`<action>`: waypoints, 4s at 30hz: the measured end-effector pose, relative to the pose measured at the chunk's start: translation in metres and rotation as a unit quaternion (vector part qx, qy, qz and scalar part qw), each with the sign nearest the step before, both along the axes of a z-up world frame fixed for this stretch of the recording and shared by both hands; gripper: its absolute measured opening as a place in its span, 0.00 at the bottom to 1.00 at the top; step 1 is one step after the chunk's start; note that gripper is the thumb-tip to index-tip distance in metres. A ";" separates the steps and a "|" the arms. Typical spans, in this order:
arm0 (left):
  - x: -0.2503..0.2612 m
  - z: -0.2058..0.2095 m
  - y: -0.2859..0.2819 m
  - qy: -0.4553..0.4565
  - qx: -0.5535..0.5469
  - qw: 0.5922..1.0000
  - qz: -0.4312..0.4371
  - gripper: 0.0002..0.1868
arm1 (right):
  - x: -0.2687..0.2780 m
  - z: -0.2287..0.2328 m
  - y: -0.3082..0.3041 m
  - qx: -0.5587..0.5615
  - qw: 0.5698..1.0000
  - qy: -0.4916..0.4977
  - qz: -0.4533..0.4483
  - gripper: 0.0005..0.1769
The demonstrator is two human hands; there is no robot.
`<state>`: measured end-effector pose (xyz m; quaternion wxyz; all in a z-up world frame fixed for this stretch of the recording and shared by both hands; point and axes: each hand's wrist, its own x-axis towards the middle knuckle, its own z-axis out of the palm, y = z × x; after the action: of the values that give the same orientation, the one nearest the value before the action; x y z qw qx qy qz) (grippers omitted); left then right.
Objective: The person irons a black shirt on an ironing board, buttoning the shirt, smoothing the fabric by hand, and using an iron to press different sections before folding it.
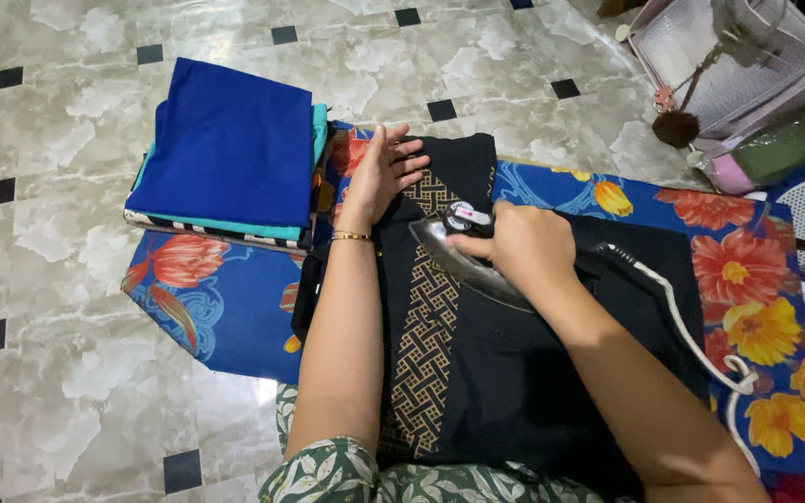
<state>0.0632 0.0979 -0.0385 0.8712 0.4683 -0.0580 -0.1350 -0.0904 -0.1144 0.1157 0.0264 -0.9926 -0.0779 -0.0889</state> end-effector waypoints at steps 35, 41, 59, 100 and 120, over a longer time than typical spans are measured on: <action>0.000 -0.006 -0.006 0.002 0.022 0.999 0.030 0.35 | -0.039 0.013 -0.105 -0.069 0.987 0.053 -0.136 0.46; -0.003 -0.003 -0.008 -0.001 0.011 1.000 0.023 0.34 | 0.007 0.001 -0.103 -0.063 0.996 -0.019 -0.064 0.48; -0.001 -0.002 -0.007 0.005 0.008 0.999 0.032 0.33 | 0.012 -0.006 -0.226 -0.087 0.996 -0.020 -0.011 0.45; -0.007 0.009 -0.014 -0.008 0.077 0.995 0.058 0.28 | -0.071 0.004 -0.136 -0.031 0.993 0.048 0.105 0.45; -0.005 0.000 -0.013 -0.019 0.060 0.997 0.053 0.27 | -0.081 0.014 -0.212 -0.117 0.988 0.101 0.000 0.45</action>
<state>0.0585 0.0854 -0.0389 0.8460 0.5250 -0.0418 -0.0828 -0.1711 -0.3266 0.1300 -0.0824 -0.9927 -0.0852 0.0220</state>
